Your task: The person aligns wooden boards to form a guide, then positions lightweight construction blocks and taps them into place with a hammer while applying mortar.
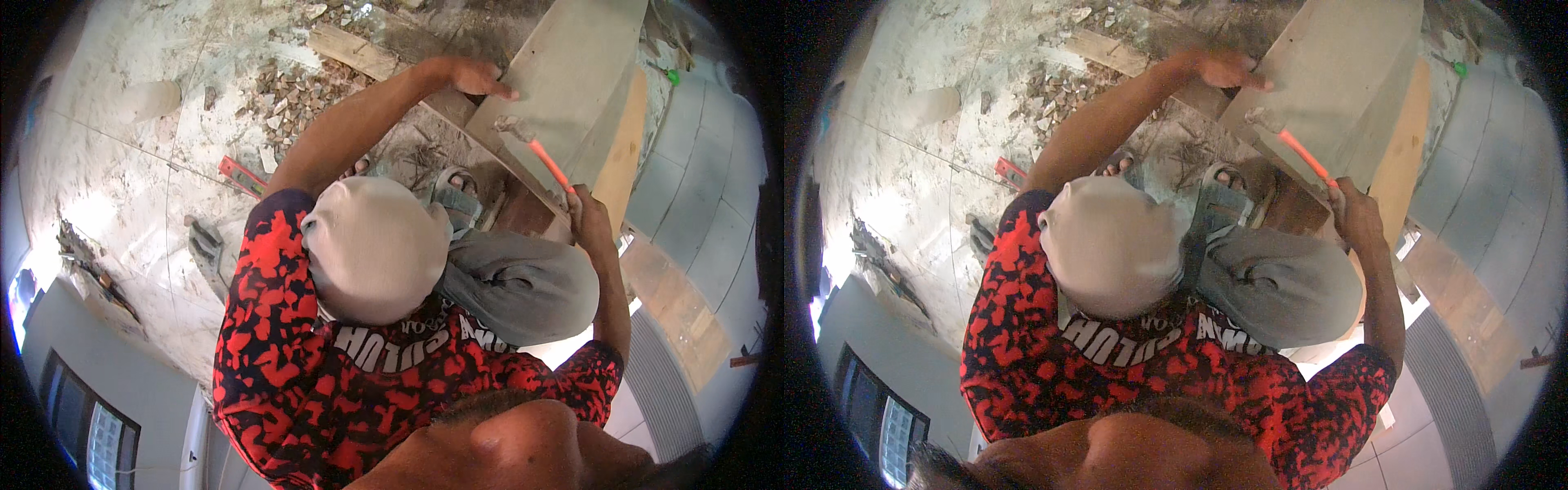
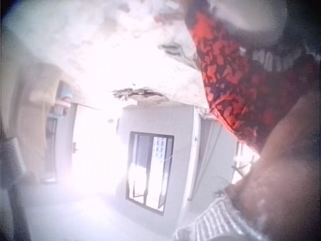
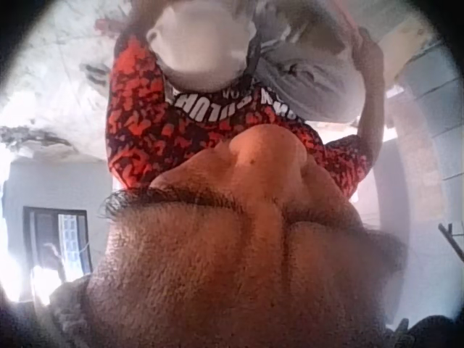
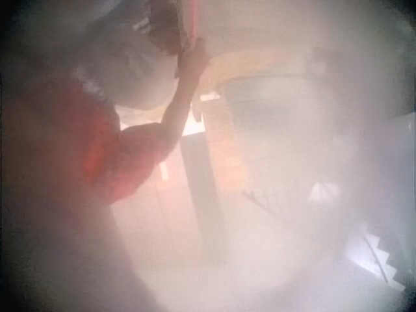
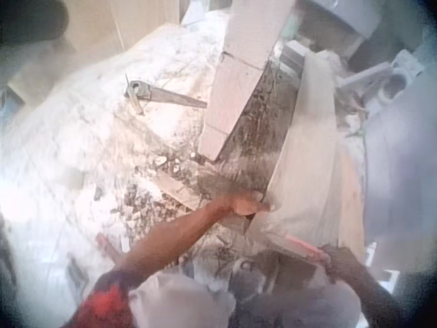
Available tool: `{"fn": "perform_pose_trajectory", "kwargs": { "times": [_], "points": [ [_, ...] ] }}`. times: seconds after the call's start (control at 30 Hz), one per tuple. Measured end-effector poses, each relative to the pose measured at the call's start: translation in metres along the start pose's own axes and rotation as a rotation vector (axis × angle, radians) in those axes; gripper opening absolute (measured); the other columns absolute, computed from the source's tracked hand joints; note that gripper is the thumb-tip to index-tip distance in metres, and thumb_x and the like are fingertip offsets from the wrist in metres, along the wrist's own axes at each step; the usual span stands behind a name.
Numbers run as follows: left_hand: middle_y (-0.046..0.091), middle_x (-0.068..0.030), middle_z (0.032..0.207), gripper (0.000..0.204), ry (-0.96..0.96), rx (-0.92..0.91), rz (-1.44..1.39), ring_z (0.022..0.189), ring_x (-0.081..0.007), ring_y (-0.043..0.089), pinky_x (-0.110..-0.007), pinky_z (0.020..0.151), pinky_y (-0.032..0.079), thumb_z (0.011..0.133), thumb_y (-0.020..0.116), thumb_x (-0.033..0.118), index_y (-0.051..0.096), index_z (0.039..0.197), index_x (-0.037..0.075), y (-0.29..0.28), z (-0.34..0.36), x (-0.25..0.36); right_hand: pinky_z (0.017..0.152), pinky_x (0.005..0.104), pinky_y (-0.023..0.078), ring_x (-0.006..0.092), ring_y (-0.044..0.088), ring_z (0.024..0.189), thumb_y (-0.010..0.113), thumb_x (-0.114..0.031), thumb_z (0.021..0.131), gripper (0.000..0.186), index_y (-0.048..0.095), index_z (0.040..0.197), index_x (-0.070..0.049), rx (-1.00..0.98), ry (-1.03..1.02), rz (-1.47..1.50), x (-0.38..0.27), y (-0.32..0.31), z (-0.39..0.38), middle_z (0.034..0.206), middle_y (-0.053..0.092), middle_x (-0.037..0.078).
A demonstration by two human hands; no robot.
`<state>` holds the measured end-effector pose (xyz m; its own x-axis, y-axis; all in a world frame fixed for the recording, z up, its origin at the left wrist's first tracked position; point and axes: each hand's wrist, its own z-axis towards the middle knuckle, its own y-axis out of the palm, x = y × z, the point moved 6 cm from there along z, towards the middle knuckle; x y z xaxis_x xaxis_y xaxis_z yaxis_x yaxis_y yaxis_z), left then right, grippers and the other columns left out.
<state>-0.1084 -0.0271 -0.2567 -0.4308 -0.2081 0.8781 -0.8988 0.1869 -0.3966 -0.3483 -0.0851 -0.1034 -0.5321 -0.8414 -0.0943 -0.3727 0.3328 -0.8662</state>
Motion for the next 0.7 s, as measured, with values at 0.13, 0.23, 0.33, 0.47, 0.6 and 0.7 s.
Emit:
{"fn": "perform_pose_trajectory", "kwargs": {
  "times": [0.13, 0.23, 0.33, 0.47, 0.6, 0.7],
  "points": [
    [0.061, -0.0176, 0.105, 0.079, -0.035, 0.002, -0.155, 0.101, -0.032, 0.056, -0.041, 0.089, 0.041, 0.08, 0.041, 0.07, 0.058, 0.112, -0.001, 0.01, -0.001, -0.021, 0.064, 0.043, 0.045, 0.0382, 0.058, 0.075, 0.051, -0.016, 0.084, 0.021, 0.052, 0.103, -0.006, 0.241, -0.486, 0.366, 0.027, -0.01, -0.026, 0.083, 0.06, 0.02],
    [0.061, -0.0171, 0.106, 0.079, -0.103, -0.166, 0.083, 0.102, -0.0318, 0.055, -0.04, 0.089, 0.041, 0.08, 0.041, 0.07, 0.058, 0.112, 0.0, -0.005, -0.005, 0.003, 0.066, 0.0425, 0.045, 0.0351, 0.058, 0.081, 0.051, -0.015, 0.084, 0.024, 0.052, 0.106, -0.006, 0.113, -0.449, 0.644, 0.033, 0.013, -0.014, 0.086, 0.06, 0.017],
    [0.058, -0.0187, 0.111, 0.083, 0.003, -0.028, -0.027, 0.106, -0.0328, 0.053, -0.041, 0.092, 0.039, 0.078, 0.041, 0.072, 0.056, 0.115, -0.001, 0.0, -0.001, -0.002, 0.062, 0.0395, 0.045, 0.0324, 0.058, 0.075, 0.053, -0.017, 0.083, 0.024, 0.053, 0.105, -0.006, -0.071, -0.112, -0.037, 0.005, 0.012, 0.005, 0.083, 0.061, 0.013],
    [0.054, -0.0217, 0.118, 0.089, -0.131, -0.073, -0.124, 0.112, -0.0338, 0.049, -0.044, 0.098, 0.035, 0.077, 0.039, 0.074, 0.051, 0.12, -0.003, -0.009, -0.028, 0.012, 0.063, 0.037, 0.045, 0.0304, 0.058, 0.071, 0.053, -0.03, 0.086, 0.026, 0.056, 0.097, -0.006, 0.298, -0.52, 0.607, -0.01, -0.029, -0.019, 0.081, 0.061, 0.012],
    [0.052, -0.0228, 0.12, 0.093, -0.079, -0.104, -0.027, 0.114, -0.0339, 0.047, -0.042, 0.098, 0.035, 0.076, 0.038, 0.075, 0.048, 0.122, -0.005, -0.003, -0.011, 0.003, 0.062, 0.0372, 0.044, 0.0303, 0.058, 0.07, 0.048, -0.044, 0.089, 0.04, 0.059, 0.089, -0.006, 0.305, -0.317, 0.825, 0.064, 0.001, -0.034, 0.078, 0.06, 0.012],
    [0.053, -0.0232, 0.119, 0.091, -0.022, -0.126, -0.102, 0.112, -0.0328, 0.049, -0.04, 0.097, 0.037, 0.077, 0.04, 0.074, 0.049, 0.12, -0.006, -0.002, -0.011, 0.008, 0.061, 0.04, 0.045, 0.0315, 0.057, 0.067, 0.044, -0.049, 0.089, 0.046, 0.055, 0.098, -0.005, 0.093, 0.103, 0.213, 0.073, 0.057, -0.029, 0.078, 0.059, 0.016]
  ]
}}
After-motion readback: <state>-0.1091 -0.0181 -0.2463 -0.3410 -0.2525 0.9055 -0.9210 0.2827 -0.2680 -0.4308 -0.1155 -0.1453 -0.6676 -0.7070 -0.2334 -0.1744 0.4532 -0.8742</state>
